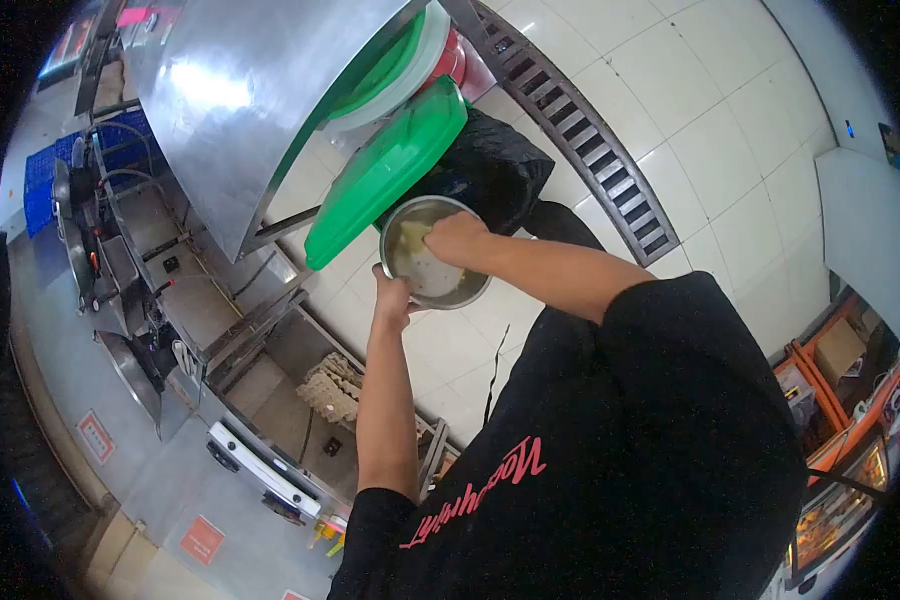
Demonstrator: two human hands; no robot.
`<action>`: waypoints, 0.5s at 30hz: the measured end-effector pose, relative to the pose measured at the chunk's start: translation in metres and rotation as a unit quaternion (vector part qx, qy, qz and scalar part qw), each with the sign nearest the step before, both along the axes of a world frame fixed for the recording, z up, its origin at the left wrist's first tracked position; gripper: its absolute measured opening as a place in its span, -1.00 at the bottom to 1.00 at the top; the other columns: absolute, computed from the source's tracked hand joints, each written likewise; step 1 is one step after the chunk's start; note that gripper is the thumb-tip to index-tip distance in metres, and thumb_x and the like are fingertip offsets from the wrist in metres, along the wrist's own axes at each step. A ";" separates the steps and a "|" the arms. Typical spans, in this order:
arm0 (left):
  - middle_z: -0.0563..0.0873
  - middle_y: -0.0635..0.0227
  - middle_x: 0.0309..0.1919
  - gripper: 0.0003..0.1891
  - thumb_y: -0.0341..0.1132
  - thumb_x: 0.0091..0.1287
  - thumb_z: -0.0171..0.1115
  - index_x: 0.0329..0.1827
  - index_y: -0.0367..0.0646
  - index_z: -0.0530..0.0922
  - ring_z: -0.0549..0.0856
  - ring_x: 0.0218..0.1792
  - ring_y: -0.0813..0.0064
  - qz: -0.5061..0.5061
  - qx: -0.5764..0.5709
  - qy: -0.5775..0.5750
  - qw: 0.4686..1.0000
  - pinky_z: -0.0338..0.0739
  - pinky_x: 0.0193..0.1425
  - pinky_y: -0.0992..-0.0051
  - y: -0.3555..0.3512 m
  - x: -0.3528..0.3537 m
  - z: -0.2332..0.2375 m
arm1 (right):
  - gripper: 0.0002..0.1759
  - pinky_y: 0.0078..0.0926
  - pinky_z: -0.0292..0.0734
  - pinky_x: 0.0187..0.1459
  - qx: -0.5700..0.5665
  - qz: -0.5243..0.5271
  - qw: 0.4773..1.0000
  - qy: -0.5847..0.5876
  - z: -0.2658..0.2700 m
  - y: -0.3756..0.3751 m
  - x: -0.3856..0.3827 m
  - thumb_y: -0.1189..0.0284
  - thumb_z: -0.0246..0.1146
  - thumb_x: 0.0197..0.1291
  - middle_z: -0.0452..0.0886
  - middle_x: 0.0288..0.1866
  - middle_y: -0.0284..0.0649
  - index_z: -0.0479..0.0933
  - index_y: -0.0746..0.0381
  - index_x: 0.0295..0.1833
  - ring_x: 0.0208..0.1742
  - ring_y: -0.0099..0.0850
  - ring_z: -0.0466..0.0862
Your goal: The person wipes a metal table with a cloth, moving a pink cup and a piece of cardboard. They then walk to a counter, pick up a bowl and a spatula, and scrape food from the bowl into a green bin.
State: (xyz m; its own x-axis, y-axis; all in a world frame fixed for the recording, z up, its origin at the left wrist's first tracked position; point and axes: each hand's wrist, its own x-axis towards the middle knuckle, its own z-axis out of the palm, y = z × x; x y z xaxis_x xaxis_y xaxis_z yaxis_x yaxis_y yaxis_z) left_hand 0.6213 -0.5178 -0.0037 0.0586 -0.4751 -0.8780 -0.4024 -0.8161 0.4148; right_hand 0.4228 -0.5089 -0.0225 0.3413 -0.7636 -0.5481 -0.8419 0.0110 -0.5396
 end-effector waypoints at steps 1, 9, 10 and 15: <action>0.34 -0.22 0.36 -0.22 -0.60 0.26 -0.05 0.54 -0.17 -0.14 0.61 0.21 -0.20 -0.001 0.000 0.000 1.000 0.76 -0.05 -0.25 0.003 -0.004 0.007 | -0.68 -0.04 0.75 -0.06 0.011 0.019 1.000 0.007 -0.014 -0.002 -0.003 0.29 0.19 0.33 0.81 -0.03 -0.01 0.77 0.23 -0.03 -0.03 -0.05 0.83; 0.33 -0.16 0.40 -0.20 -0.75 0.19 -0.08 0.56 -0.24 -0.04 0.44 0.42 0.01 -0.144 -0.254 -0.035 0.956 0.23 0.57 0.24 0.033 0.019 -0.033 | -0.68 -0.04 0.73 -0.02 0.038 -0.062 0.997 -0.020 -0.001 0.003 -0.016 0.34 0.25 0.23 0.79 -0.02 0.06 0.75 0.27 -0.02 0.03 -0.03 0.82; 0.33 -0.16 0.40 -0.20 -0.75 0.19 -0.08 0.56 -0.24 -0.04 0.44 0.42 0.01 -0.142 -0.254 -0.034 0.956 0.23 0.57 0.24 0.036 0.013 -0.034 | -0.68 -0.04 0.71 0.02 0.053 -0.092 0.994 0.001 0.000 0.002 -0.016 0.34 0.24 0.24 0.78 0.00 0.07 0.75 0.27 -0.02 0.04 -0.02 0.81; 0.26 -0.15 0.43 -0.15 -0.77 0.16 -0.09 0.58 -0.20 -0.06 0.38 0.47 0.02 -0.073 -0.372 -0.052 0.924 0.20 0.60 0.20 0.043 -0.004 -0.034 | -0.65 -0.01 0.67 0.11 0.091 -0.043 0.995 -0.024 -0.031 0.016 -0.005 0.31 0.20 0.29 0.76 0.04 0.13 0.74 0.31 -0.01 0.07 0.03 0.78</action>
